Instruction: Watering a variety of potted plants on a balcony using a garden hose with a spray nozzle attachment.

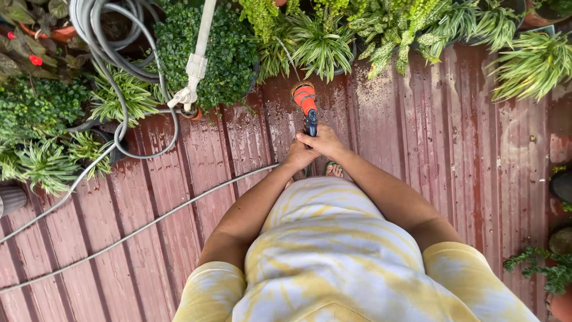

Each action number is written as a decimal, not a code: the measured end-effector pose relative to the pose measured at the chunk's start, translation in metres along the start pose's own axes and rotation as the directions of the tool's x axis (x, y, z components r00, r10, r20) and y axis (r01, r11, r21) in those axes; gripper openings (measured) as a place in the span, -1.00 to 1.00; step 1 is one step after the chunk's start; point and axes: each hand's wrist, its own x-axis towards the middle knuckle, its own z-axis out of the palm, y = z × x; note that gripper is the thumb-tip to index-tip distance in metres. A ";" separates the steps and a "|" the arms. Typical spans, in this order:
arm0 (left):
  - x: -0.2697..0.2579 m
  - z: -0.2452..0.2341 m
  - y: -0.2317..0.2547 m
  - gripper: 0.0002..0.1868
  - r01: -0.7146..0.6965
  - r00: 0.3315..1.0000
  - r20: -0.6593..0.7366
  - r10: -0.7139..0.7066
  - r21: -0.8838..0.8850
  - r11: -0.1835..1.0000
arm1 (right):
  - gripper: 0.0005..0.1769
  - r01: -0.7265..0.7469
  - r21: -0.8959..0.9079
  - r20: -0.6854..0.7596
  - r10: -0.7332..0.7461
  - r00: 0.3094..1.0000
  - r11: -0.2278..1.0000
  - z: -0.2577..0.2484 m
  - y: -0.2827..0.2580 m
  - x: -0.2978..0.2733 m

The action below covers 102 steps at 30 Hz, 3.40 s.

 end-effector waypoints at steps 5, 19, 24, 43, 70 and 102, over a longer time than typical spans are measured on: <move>-0.009 -0.004 0.035 -0.22 -0.013 0.997 0.079 0.009 0.050 0.999 | -0.46 -0.055 0.112 -0.112 0.068 0.991 0.992 -0.008 0.011 -0.009; -0.015 0.001 0.110 -0.27 -0.261 0.874 0.470 0.125 0.236 0.936 | -0.55 -0.054 0.529 -0.464 0.342 0.817 0.847 -0.026 0.056 -0.040; -0.006 0.013 0.100 -0.26 -0.290 0.858 0.492 0.149 0.225 0.930 | -0.55 -0.036 0.537 -0.486 0.344 0.803 0.843 -0.028 0.058 -0.043; -0.007 0.013 0.090 -0.28 -0.297 0.873 0.455 0.176 0.210 0.931 | -0.61 -0.041 0.554 -0.434 0.331 0.838 0.831 -0.026 0.055 -0.036; -0.013 0.013 0.079 -0.28 -0.275 0.886 0.438 0.151 0.235 0.932 | -0.61 -0.085 0.535 -0.417 0.351 0.839 0.840 -0.025 0.052 -0.045; -0.017 0.009 0.094 -0.25 -0.220 0.887 0.456 0.070 0.284 0.933 | -0.57 -0.113 0.518 -0.391 0.353 0.850 0.848 -0.024 0.063 -0.039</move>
